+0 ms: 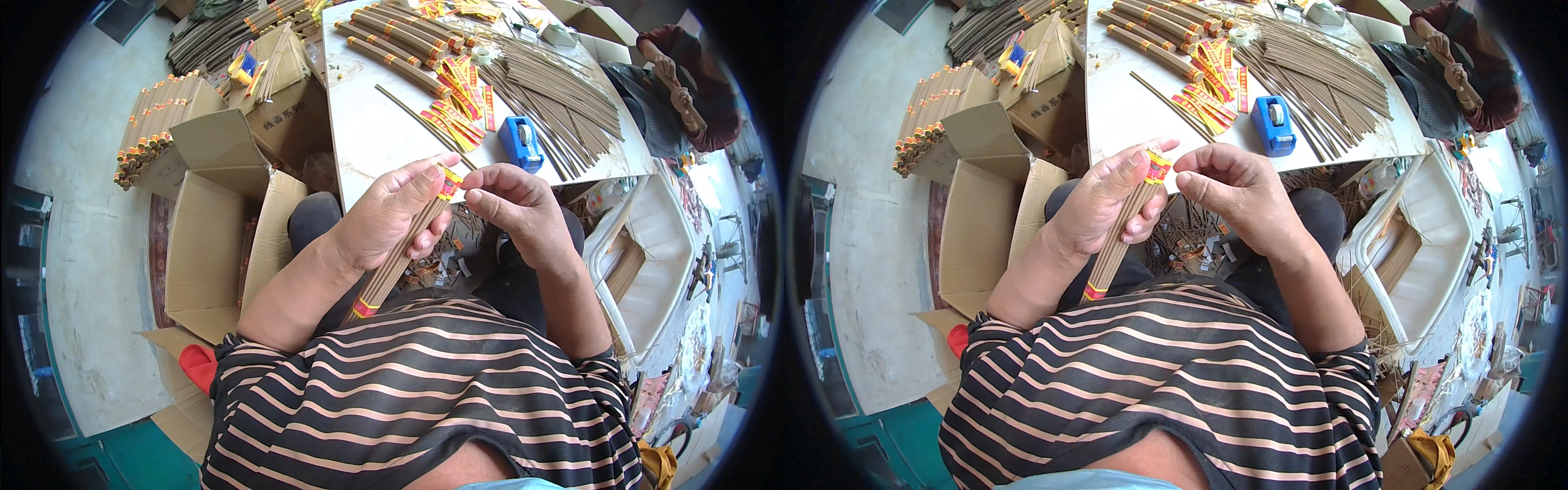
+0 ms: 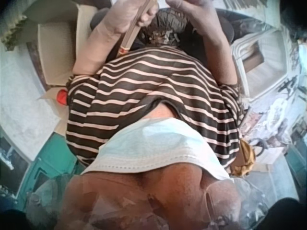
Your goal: The person gathers incense sticks, aligns them into bundles, wraps each bundle with a red and yellow paper label, and secures it with tape. The finished bundles are placed into a cardboard box.
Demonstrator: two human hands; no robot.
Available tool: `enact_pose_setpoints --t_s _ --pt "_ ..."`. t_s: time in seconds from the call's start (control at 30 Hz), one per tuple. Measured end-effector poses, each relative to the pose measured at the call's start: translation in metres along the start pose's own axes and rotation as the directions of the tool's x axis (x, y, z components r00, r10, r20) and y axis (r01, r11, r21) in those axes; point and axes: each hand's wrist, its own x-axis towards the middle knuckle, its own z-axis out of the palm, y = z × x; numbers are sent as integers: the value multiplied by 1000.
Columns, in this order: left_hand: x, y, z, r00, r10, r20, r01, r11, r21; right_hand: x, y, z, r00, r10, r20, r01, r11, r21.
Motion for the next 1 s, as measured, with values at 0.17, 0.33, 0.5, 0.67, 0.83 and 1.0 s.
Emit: enact_pose_setpoints --t_s 0.17,0.33,0.5,0.67,0.83,1.0 --pt "3 -2 -1 1000 0 0 0 1000 -8 3 1 3 1000 27 -5 -27 999 -23" --pt "4 -3 -1 1000 -12 -15 13 1000 4 7 7 2 1000 18 -6 -18 1000 -25" --pt "5 -3 -2 999 -16 -44 16 1000 -2 4 13 5 998 10 -58 -8 999 31" --pt "5 -3 -1 997 0 -71 2 999 32 -3 14 13 994 -69 -88 77 992 96" --pt "6 -3 -2 998 5 -59 -5 1000 13 -2 25 15 985 -128 -117 138 986 89" --pt "5 -3 -2 998 10 -55 -11 1000 -14 1 27 19 990 -80 -119 106 968 228"
